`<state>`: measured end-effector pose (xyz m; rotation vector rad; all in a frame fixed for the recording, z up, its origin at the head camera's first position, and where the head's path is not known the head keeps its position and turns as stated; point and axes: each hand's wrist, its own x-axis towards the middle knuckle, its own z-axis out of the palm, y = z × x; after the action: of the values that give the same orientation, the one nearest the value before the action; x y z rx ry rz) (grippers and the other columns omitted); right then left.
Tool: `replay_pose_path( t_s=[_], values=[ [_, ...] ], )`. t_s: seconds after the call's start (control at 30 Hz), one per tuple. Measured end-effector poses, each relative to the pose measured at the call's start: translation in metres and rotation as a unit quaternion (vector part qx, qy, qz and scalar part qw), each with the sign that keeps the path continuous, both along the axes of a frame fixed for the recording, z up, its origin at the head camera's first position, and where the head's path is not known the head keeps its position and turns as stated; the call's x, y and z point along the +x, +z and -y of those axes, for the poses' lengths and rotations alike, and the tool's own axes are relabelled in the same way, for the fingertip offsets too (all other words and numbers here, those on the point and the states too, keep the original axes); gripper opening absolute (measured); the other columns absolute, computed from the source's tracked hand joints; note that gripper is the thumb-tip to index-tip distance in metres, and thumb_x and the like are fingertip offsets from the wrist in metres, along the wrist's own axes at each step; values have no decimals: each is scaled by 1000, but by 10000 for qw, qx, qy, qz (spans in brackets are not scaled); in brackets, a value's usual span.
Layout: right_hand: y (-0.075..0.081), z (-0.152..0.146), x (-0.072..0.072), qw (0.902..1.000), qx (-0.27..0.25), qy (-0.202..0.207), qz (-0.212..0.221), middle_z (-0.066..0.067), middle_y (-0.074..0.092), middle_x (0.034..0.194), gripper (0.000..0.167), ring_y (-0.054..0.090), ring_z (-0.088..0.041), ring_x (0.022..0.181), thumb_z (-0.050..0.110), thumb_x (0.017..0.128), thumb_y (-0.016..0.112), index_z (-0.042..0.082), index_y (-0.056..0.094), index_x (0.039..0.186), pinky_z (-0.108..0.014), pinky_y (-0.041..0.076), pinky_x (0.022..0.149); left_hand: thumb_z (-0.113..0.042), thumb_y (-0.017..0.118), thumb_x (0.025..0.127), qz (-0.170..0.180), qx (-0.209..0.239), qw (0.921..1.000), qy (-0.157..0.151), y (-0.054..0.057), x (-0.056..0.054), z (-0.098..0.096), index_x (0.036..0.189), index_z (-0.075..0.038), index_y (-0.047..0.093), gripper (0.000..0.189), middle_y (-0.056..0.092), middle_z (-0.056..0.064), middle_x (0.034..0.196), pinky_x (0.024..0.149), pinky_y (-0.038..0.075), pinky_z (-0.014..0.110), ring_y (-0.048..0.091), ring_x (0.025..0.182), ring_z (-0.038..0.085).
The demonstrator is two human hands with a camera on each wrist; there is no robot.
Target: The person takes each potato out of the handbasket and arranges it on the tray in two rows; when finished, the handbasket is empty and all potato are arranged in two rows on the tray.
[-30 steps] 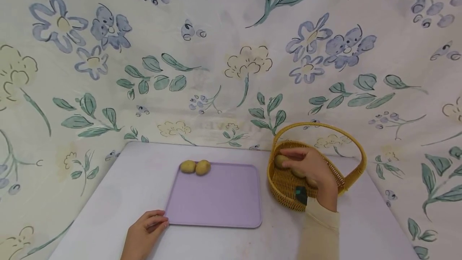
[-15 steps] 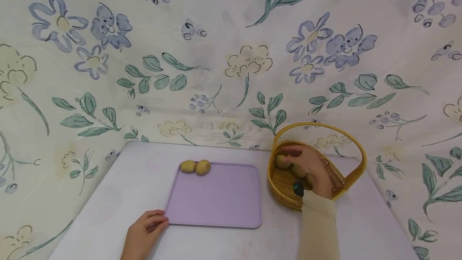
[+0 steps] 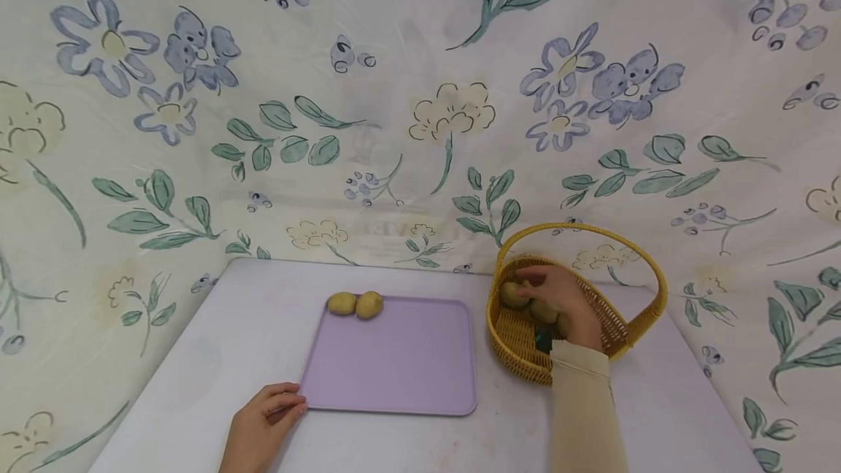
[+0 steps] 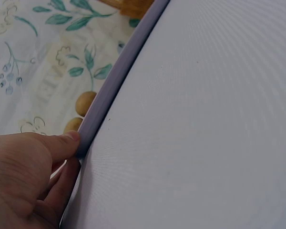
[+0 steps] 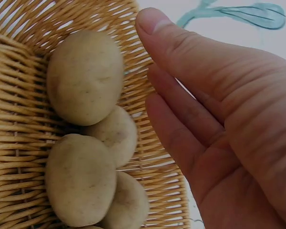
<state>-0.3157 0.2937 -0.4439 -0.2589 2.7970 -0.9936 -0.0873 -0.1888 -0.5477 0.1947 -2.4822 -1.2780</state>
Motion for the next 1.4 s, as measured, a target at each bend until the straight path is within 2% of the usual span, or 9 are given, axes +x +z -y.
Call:
replay_pose_path(
  t_s=[0.17,0.3,0.4,0.57,0.77,1.0,1.3,1.4],
  values=[
    [-8,3,-5,9999,-122,37,-70,-18,66,136,43,59,-42,127,21,93,76,5,67,132,-56,49,111,5,84,77,31,96,9999,-9,1,0,0,81,-14,79,20,73,-1,106,77,62,12,69,96,1],
    [-12,6,-8,9995,82,127,-270,-20,68,131,43,60,-43,124,21,92,76,3,68,130,-58,50,109,4,84,77,33,79,10000,-16,2,0,-1,81,-14,79,19,73,0,106,77,62,13,72,96,10],
    [-16,7,-10,9994,231,147,-190,-19,67,134,44,58,-42,128,25,92,76,5,68,130,-58,48,111,4,84,78,42,47,10000,-29,3,1,-1,81,-14,79,18,73,0,107,77,62,13,73,96,13],
    [-19,8,-13,9987,441,203,-140,-19,66,136,45,55,-43,131,29,93,76,7,68,132,-58,46,113,4,84,78,134,74,9999,13,4,-1,0,81,-14,79,19,73,0,107,78,62,12,71,96,8],
    [-18,9,-13,9978,596,209,-214,-20,68,131,41,57,-45,127,31,91,78,8,73,125,-60,47,111,1,86,77,-5,42,10000,3,2,0,-1,81,-15,79,18,73,0,105,76,62,11,69,92,0],
    [-16,11,-10,9972,641,319,-219,-20,70,128,38,58,-45,125,28,90,79,8,74,122,-59,48,110,3,86,75,-158,86,9998,15,1,2,-3,80,-14,79,20,74,2,104,75,61,11,68,92,-2],
    [-21,13,-7,9984,453,345,26,-17,70,127,44,62,-31,114,24,89,79,3,70,128,-53,53,105,6,85,74,-181,74,9998,38,-2,2,-1,81,-13,79,21,73,0,104,76,61,9,66,92,-6],
    [-23,13,-7,9984,433,360,24,-15,71,127,43,63,-30,116,24,90,79,5,71,127,-52,53,107,7,85,74,-216,91,9997,28,-2,2,-1,80,-13,79,22,74,0,103,75,61,9,67,91,-6]
  ],
)
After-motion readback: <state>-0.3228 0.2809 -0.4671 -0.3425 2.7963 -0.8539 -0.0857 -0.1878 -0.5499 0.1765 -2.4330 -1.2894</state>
